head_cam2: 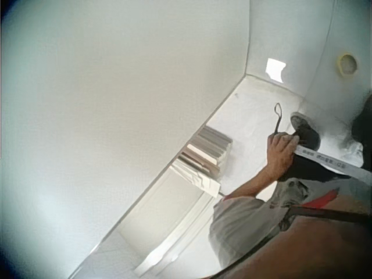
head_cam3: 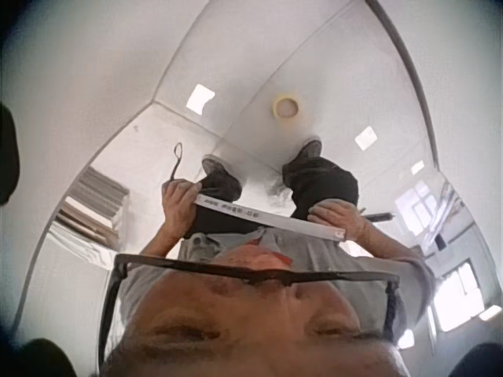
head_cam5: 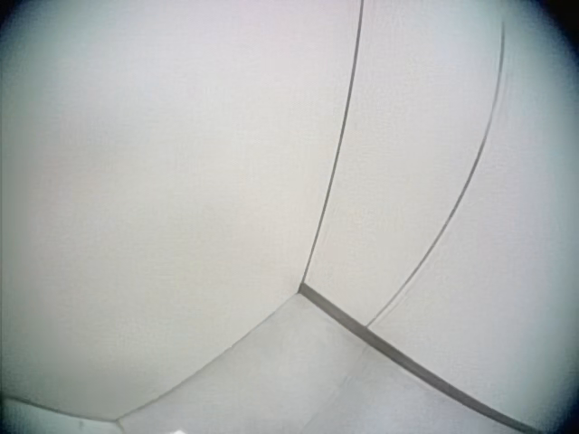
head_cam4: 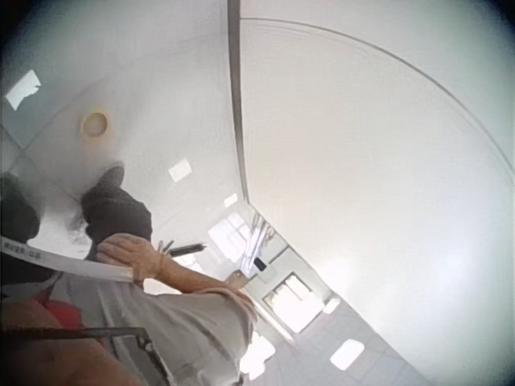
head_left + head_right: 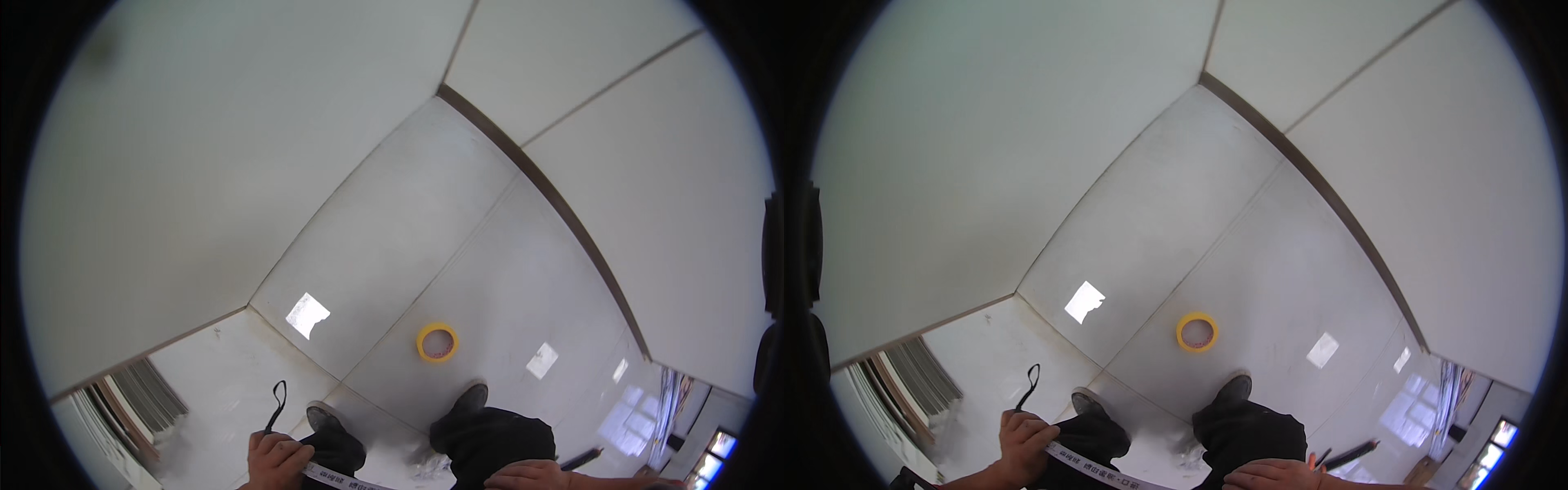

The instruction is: The person measures wall corners and trim pieces, marks them, cuts them with an angle grinder, and fits them into place along the base of the wall.

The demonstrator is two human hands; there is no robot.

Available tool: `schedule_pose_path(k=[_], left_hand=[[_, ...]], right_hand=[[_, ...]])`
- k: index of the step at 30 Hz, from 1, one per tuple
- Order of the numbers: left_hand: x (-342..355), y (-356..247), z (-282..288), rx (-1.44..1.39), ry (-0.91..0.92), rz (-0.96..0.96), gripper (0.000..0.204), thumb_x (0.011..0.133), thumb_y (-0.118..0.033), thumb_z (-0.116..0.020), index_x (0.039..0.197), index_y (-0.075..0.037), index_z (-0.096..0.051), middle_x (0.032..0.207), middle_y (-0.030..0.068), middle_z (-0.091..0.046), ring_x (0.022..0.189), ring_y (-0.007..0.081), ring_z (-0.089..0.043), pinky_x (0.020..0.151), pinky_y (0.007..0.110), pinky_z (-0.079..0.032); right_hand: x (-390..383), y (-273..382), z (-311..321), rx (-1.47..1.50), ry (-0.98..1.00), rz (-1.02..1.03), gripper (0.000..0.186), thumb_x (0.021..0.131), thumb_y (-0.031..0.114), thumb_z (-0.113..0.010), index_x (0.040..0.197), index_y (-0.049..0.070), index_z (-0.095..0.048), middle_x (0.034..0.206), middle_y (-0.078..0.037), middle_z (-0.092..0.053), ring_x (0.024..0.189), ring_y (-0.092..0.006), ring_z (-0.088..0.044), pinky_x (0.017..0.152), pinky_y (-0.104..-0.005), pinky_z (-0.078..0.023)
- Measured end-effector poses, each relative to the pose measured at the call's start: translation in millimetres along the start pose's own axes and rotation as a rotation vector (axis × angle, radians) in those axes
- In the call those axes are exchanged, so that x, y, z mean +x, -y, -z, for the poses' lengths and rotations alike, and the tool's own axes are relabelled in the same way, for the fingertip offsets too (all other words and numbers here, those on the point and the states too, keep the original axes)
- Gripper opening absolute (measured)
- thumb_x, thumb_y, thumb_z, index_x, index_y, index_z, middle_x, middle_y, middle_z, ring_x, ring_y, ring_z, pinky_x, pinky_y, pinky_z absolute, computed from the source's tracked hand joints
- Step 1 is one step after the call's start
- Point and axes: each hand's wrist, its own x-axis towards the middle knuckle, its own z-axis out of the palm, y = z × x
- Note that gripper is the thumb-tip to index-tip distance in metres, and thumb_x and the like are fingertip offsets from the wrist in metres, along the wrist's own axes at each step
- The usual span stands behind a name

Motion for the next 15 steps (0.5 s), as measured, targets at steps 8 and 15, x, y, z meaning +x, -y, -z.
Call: schedule_pose_path(k=[8, 15], left_hand=[[8, -63, 7, 0.057, 0.086, -0.080, 0.030, 0.063, 0.003, -0.063, 0.092, -0.006, -0.064, 0.085, 0.0091, -0.061, 0.082, 0.0303, -0.059, 0.077, 0.044, -0.042], [-6, -82, -23, 0.150, 0.297, -0.144, 0.018, 0.075, -0.009, -0.067, 0.093, -0.008, -0.064, 0.088, 0.0086, -0.061, 0.091, 0.0316, -0.057, 0.084, 0.048, -0.040]], right_hand=[[-60, 44, 19, 0.322, -0.084, -0.210, 0.028, 0.085, 0.017, -0.059, 0.105, -0.001, -0.064, 0.123, -0.021, -0.061, 0.109, -0.0348, -0.063, 0.092, -0.0424, -0.054], [-82, 123, 7, 0.331, -0.206, -0.527, 0.022, 0.090, 0.011, -0.056, 0.110, 0.002, -0.055, 0.107, -0.016, -0.060, 0.099, -0.0362, -0.062, 0.083, -0.0439, -0.052]])
